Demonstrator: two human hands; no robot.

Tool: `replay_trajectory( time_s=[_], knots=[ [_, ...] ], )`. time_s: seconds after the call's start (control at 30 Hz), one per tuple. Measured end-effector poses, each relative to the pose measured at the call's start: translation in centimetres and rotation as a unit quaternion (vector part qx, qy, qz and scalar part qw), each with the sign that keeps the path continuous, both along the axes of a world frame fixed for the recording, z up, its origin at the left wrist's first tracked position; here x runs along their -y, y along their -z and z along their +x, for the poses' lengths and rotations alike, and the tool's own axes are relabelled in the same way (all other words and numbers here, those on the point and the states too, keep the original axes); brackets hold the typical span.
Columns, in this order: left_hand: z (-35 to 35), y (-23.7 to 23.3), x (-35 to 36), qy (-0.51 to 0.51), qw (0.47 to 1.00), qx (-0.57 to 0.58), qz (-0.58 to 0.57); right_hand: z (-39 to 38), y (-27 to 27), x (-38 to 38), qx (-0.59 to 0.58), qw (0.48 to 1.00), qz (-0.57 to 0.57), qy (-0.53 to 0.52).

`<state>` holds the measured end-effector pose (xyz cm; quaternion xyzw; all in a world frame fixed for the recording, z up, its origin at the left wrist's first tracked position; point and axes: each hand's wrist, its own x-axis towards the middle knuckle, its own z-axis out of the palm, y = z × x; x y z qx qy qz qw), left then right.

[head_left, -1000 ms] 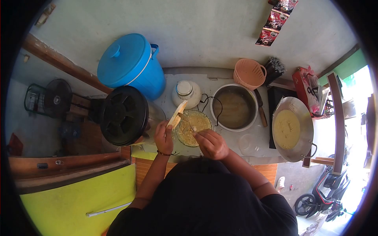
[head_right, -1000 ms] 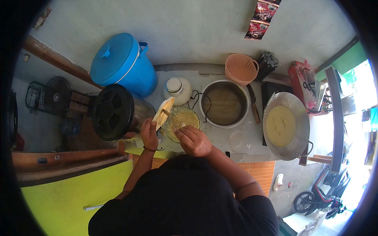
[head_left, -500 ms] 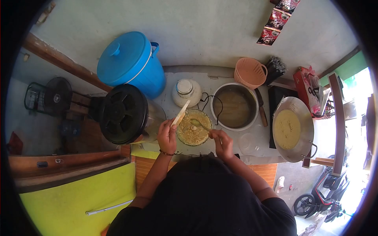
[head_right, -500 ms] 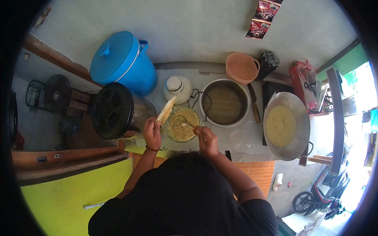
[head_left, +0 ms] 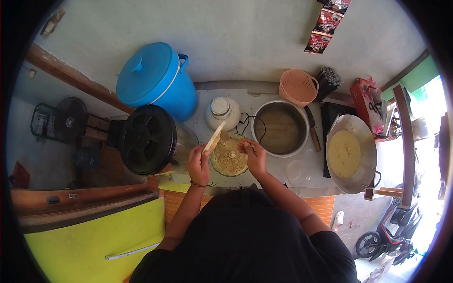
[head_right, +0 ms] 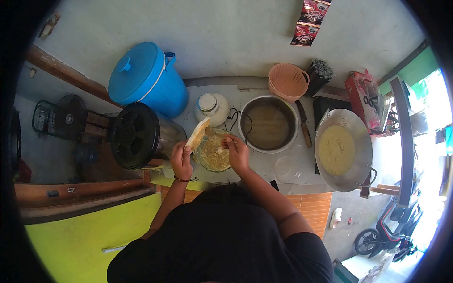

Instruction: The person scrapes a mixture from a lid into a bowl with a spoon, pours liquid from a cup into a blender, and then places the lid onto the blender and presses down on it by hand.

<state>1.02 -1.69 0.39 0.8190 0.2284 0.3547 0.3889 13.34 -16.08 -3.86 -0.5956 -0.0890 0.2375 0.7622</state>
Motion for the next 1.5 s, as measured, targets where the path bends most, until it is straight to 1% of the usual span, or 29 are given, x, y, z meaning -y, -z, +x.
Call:
replay_trajectory(
  time_s=[0.07, 0.17, 0.47, 0.57, 0.67, 0.77, 0.87, 0.97, 1.07, 1.17, 1.37, 1.5],
  knots=[
    [0.0, 0.1, 0.0, -0.001, 1.0, -0.003, 0.005, 0.2, 0.0, -0.2, -0.002, 1.0, 0.019, -0.003],
    [-0.1, -0.1, 0.2, -0.001, 1.0, -0.001, 0.006, 0.6, -0.6, 0.2, 0.011, 1.0, 0.011, -0.015],
    [-0.1, 0.1, 0.1, 0.006, 1.0, -0.001, 0.013, 0.6, -3.3, 1.4, 0.094, 0.996, -0.005, 0.007],
    [0.0, 0.0, 0.3, 0.008, 1.0, -0.014, 0.008, 0.3, -2.8, 1.2, 0.053, 0.998, -0.014, 0.041],
    [0.0, -0.1, 0.2, 0.01, 1.0, -0.019, 0.012, 0.2, -1.7, 0.8, -0.005, 1.0, -0.015, 0.023],
    [0.0, 0.1, 0.0, 0.013, 1.0, -0.008, 0.005, 0.2, -1.2, 0.2, -0.013, 0.999, 0.025, 0.026],
    [-0.3, 0.2, -0.1, 0.009, 1.0, -0.01, -0.004, 0.6, -1.6, 0.4, 0.014, 1.0, 0.02, 0.018],
    [-0.2, -0.3, 0.0, 0.014, 1.0, -0.007, -0.001, 0.8, -2.6, 0.9, 0.016, 1.0, 0.003, 0.02],
    [-0.2, 0.6, -0.2, 0.012, 1.0, -0.007, 0.002, 0.8, -2.8, 1.1, -0.012, 1.0, 0.009, 0.013],
    [-0.2, 0.7, -0.4, 0.014, 1.0, -0.004, 0.012, 0.4, -2.9, 1.0, 0.004, 1.0, 0.024, 0.02],
    [-0.1, 0.1, -0.3, 0.009, 1.0, -0.001, 0.011, 0.1, -4.4, 1.7, 0.09, 0.996, -0.006, -0.002],
    [-0.1, 0.4, -0.2, 0.013, 1.0, 0.002, 0.007, -0.4, -4.9, 2.1, 0.105, 0.994, 0.004, 0.007]
  ],
)
